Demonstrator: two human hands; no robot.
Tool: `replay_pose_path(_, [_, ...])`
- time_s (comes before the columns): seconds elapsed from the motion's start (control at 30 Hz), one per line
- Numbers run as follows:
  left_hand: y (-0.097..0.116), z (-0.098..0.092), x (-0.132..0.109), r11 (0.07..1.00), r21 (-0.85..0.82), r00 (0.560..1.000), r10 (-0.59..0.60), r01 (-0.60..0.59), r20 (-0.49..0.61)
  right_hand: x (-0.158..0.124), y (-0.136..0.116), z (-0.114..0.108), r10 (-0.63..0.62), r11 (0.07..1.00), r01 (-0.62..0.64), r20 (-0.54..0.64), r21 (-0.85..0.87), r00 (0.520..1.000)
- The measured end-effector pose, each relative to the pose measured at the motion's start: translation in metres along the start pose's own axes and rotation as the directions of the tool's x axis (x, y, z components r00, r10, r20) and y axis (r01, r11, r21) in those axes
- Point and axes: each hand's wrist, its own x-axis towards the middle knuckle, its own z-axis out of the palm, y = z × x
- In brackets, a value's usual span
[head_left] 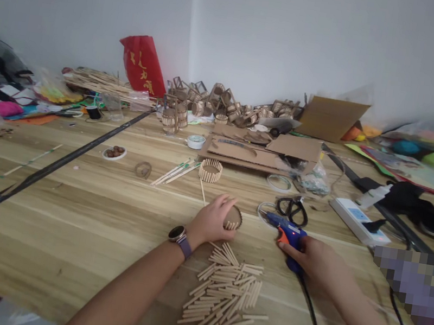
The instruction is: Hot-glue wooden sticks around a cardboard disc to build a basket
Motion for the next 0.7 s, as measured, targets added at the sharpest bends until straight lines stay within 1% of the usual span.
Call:
replay_pose_path(0.07, [-0.001, 0.000, 0.000, 1.000, -0.001, 1.000, 0.001, -0.001, 0.008, 0.000, 0.001, 0.001, 0.061, 0.985, -0.074, 0.087, 0.159, 0.994])
replay_pose_path(0.1, [-0.001, 0.000, 0.000, 1.000, -0.004, 1.000, 0.006, -0.006, 0.012, 0.000, 0.000, -0.001, 0.074, 0.955, -0.113, 0.145, 0.276, 0.987])
replay_pose_path(0.13, [-0.001, 0.000, 0.000, 1.000, -0.007, 1.000, 0.011, -0.011, 0.016, -0.002, -0.001, -0.003, 0.068, 0.893, -0.140, 0.179, 0.427, 0.981])
replay_pose_path(0.17, [-0.001, 0.000, 0.000, 1.000, -0.010, 1.000, 0.018, -0.018, 0.017, -0.004, -0.003, -0.005, 0.058, 0.793, -0.161, 0.190, 0.587, 0.980])
replay_pose_path(0.2, [-0.002, 0.001, 0.000, 1.000, -0.014, 1.000, 0.025, -0.025, 0.016, -0.006, -0.006, -0.007, 0.049, 0.659, -0.172, 0.187, 0.732, 0.981])
replay_pose_path(0.23, [-0.002, 0.001, -0.001, 0.999, -0.018, 0.999, 0.032, -0.031, 0.014, -0.009, -0.009, -0.009, 0.041, 0.506, -0.175, 0.179, 0.845, 0.983])
replay_pose_path(0.27, [-0.003, 0.001, -0.001, 0.999, -0.023, 0.999, 0.039, -0.038, 0.012, -0.012, -0.013, -0.010, 0.033, 0.354, -0.180, 0.180, 0.918, 0.983])
replay_pose_path(0.3, [-0.003, 0.001, -0.001, 0.999, -0.029, 0.999, 0.045, -0.045, 0.010, -0.014, -0.017, -0.010, 0.017, 0.225, -0.193, 0.195, 0.955, 0.981])
replay_pose_path(0.33, [-0.003, 0.000, -0.001, 0.998, -0.034, 0.999, 0.052, -0.051, 0.008, -0.017, -0.021, -0.010, -0.008, 0.132, -0.213, 0.216, 0.968, 0.976])
replay_pose_path(0.37, [-0.003, 0.000, -0.001, 0.998, -0.036, 0.998, 0.061, -0.060, 0.006, -0.019, -0.024, -0.009, -0.040, 0.079, -0.236, 0.239, 0.969, 0.970])
replay_pose_path(0.4, [-0.004, 0.000, -0.001, 0.997, -0.035, 0.997, 0.071, -0.071, 0.004, -0.020, -0.027, -0.008, -0.069, 0.059, -0.255, 0.259, 0.965, 0.964])
replay_pose_path(0.43, [-0.004, 0.000, -0.001, 0.996, -0.031, 0.997, 0.082, -0.082, 0.001, -0.021, -0.028, -0.006, -0.092, 0.070, -0.271, 0.277, 0.960, 0.957])
replay_pose_path(0.47, [-0.004, -0.001, -0.001, 0.995, -0.027, 0.996, 0.093, -0.093, 0.002, -0.022, -0.029, -0.004, -0.107, 0.109, -0.282, 0.293, 0.953, 0.950])
replay_pose_path(0.5, [-0.004, -0.001, -0.001, 0.995, -0.022, 0.995, 0.101, -0.101, 0.003, -0.023, -0.028, -0.001, -0.105, 0.169, -0.282, 0.302, 0.944, 0.948])
replay_pose_path(0.57, [-0.004, -0.001, -0.001, 0.994, -0.016, 0.994, 0.107, -0.106, 0.010, -0.023, -0.025, 0.006, -0.046, 0.329, -0.257, 0.287, 0.909, 0.957])
replay_pose_path(0.63, [-0.004, -0.001, -0.001, 0.994, -0.014, 0.994, 0.106, -0.106, 0.014, -0.023, -0.022, 0.012, 0.020, 0.497, -0.208, 0.228, 0.843, 0.973])
replay_pose_path(0.67, [-0.005, -0.002, -0.001, 0.994, -0.014, 0.994, 0.108, -0.107, 0.014, -0.023, -0.021, 0.014, 0.032, 0.562, -0.172, 0.187, 0.809, 0.982])
replay_pose_path(0.7, [-0.005, -0.002, -0.001, 0.994, -0.016, 0.994, 0.110, -0.109, 0.014, -0.023, -0.021, 0.016, 0.017, 0.610, -0.133, 0.154, 0.781, 0.988])
